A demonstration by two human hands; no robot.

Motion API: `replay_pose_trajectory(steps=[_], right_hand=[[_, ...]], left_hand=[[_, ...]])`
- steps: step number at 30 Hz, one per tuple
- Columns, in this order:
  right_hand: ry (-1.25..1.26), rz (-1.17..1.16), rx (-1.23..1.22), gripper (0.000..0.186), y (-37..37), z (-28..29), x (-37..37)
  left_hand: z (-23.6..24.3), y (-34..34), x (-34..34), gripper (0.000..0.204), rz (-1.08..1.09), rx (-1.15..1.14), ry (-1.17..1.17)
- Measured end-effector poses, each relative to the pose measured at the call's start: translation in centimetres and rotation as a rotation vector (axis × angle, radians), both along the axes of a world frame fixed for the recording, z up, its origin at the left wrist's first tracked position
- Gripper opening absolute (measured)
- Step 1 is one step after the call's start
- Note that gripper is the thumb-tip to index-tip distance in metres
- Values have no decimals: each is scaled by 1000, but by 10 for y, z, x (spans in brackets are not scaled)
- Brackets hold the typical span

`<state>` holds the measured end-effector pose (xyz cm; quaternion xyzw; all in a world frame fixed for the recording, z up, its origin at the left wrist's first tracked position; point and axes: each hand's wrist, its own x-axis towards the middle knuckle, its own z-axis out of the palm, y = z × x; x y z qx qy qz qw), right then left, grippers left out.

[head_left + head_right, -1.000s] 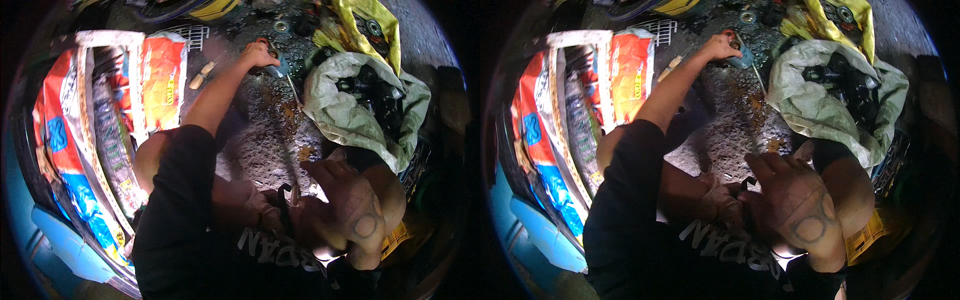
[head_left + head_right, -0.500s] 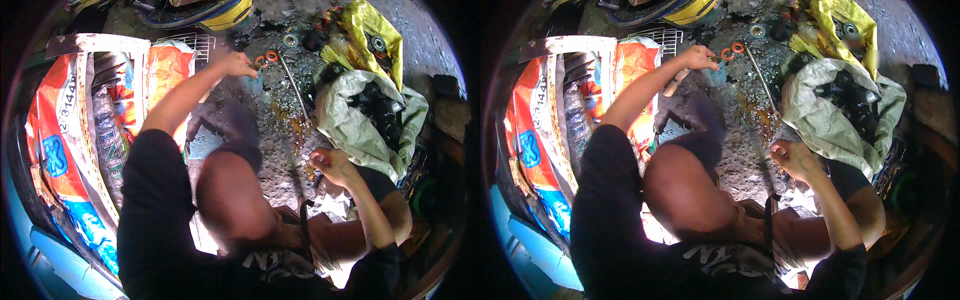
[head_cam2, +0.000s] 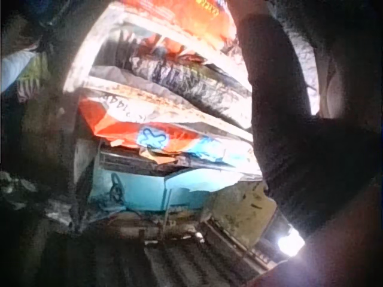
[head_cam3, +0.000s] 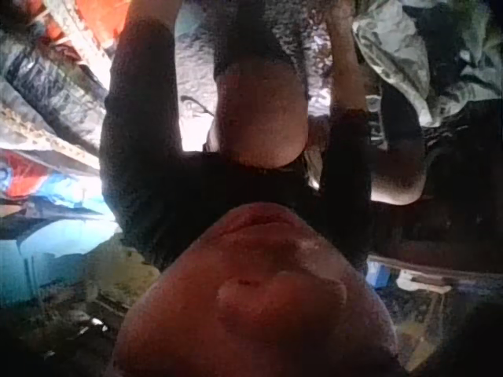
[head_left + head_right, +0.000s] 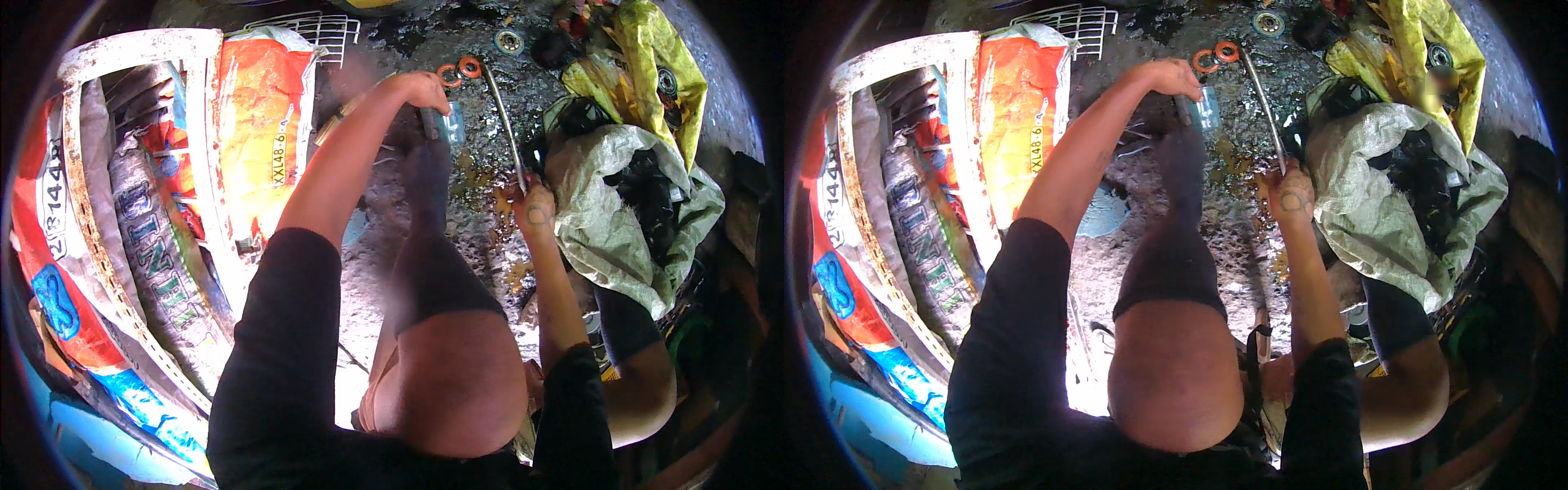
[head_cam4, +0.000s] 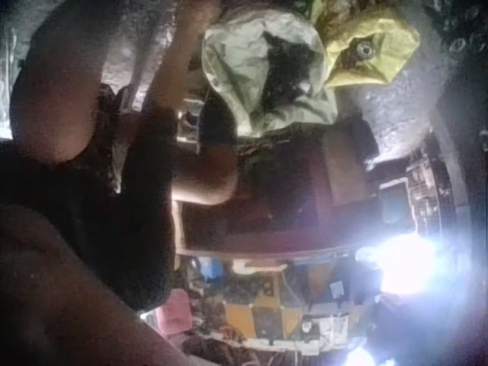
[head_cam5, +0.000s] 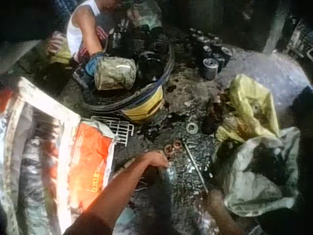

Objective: The person sits on the floor and uses a hammer and metal rod to strike a cylindrical mechanical part, then removes a ring from it. They repeat this process with another part, placing the removed rings on the floor.

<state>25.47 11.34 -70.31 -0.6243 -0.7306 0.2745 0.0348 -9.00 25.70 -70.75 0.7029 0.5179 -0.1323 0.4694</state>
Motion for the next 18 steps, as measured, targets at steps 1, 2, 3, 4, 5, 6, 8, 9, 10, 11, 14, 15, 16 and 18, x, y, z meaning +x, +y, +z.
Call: replay_pose_trajectory(steps=[1, 2, 3, 4, 5, 6, 8, 9, 10, 11, 14, 15, 16, 18], right_hand=[[-161, -8, -22, 41, -1, 3, -4], [-197, -22, -106, 39, 2, 7, -4], [-233, -35, -191, 37, 4, 11, -3], [-258, -44, -275, 35, 5, 20, -12], [-310, -61, -300, 35, 4, 19, -16], [-293, -64, -302, 34, 0, 18, -17], [-262, -72, -293, 32, -5, 11, -13], [-252, -143, -343, 30, -7, -3, -9], [-217, -118, -267, 29, -13, -25, -3], [-189, -97, -189, 29, -20, -54, 9], [-177, -27, 25, 28, -36, -95, 29], [-164, -23, -13, 27, -40, -93, 14], [-15, -136, -53, 25, -33, -110, 37], [164, -289, -112, 22, -31, -125, 39]], left_hand=[[5, -6, 2, 49, 19, 16, -21], [10, -10, 4, 46, 38, 32, -44], [9, -12, 6, 43, 51, 25, -55], [7, -17, 0, 40, 68, 19, -54], [5, -23, -3, 37, 87, 12, -54], [1, -30, -3, 35, 80, 64, -79], [0, -41, 9, 33, 64, 181, -131], [-1, -46, 20, 32, 141, 200, -105], [-7, -49, 21, 30, 192, 248, -146], [-12, -50, 29, 27, 317, 254, -134], [-6, -58, 54, 27, 433, 254, -90], [-6, -67, 43, 27, 442, 265, -71], [-1, -56, 54, 26, 426, 311, -116], [-8, -56, 53, 26, 420, 362, -144]])
